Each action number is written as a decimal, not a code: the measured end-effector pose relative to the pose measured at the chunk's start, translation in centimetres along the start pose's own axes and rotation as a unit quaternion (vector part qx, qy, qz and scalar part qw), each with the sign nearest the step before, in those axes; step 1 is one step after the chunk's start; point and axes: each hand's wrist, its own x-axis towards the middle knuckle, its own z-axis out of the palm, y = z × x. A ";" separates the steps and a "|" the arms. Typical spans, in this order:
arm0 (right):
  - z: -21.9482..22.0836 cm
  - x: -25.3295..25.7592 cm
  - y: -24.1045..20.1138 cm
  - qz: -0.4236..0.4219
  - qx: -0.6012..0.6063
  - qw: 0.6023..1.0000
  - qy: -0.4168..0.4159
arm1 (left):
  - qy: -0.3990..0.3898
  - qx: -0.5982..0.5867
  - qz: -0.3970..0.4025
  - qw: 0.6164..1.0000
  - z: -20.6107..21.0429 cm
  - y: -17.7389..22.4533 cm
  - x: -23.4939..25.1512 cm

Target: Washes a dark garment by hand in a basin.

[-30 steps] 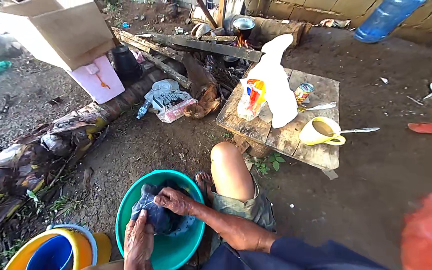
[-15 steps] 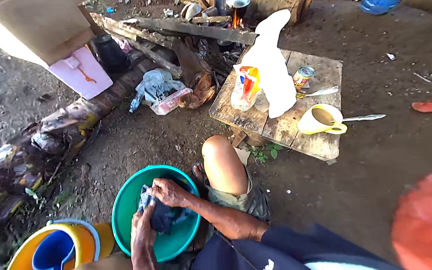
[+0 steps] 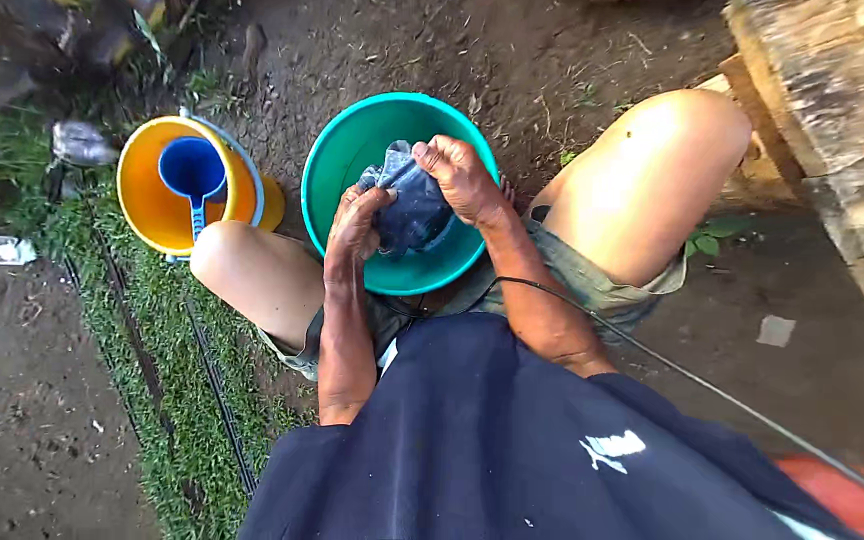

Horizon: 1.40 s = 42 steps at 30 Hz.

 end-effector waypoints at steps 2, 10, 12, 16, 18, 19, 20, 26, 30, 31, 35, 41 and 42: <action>0.1 0.0 -0.1 0.006 -0.010 1.000 0.002 | 0.002 -0.027 0.006 1.000 -0.1 0.2 -0.2; 1.1 -0.1 -0.4 0.006 -0.058 0.998 0.009 | -0.043 -0.005 -0.009 0.999 -0.2 0.0 -0.4; 1.5 -0.2 -0.4 -0.006 -0.086 0.996 0.007 | -0.038 0.018 0.000 0.999 0.2 -0.6 -0.1; 1.5 -0.2 -0.1 -0.005 -0.091 0.996 0.011 | -0.008 0.082 0.016 0.996 0.7 -1.4 0.8; 1.3 -0.1 0.1 -0.004 -0.086 0.996 0.006 | -0.001 0.098 0.006 0.995 0.6 -1.4 0.9; 1.2 0.0 0.3 -0.002 -0.083 0.997 0.006 | -0.010 0.103 0.000 0.995 0.5 -1.2 0.8; 1.1 0.1 0.5 0.002 -0.081 0.997 0.007 | -0.026 0.105 -0.005 0.994 0.3 -1.0 0.6; 1.0 0.0 0.1 0.011 -0.066 0.997 -0.024 | -0.057 0.189 -0.019 0.980 0.0 0.0 -0.6; 0.6 -0.1 -0.6 -0.013 -0.061 0.997 -0.053 | -0.091 0.096 -0.039 0.990 -0.3 0.4 -1.4; 0.5 -0.2 -0.8 -0.018 -0.063 0.996 -0.058 | -0.090 0.078 -0.039 0.992 -0.4 0.5 -1.5; -0.2 -1.3 -1.7 -0.019 -0.074 0.992 -0.104 | -0.060 0.050 -0.029 0.997 -0.7 0.5 -1.6; 0.8 -2.6 -1.4 -0.026 -0.225 0.972 -0.057 | -0.011 0.089 0.012 0.996 0.1 -0.3 -1.5; 0.9 -2.6 -1.4 -0.029 -0.239 0.969 -0.049 | -0.008 0.092 0.020 0.996 0.3 -0.6 -1.4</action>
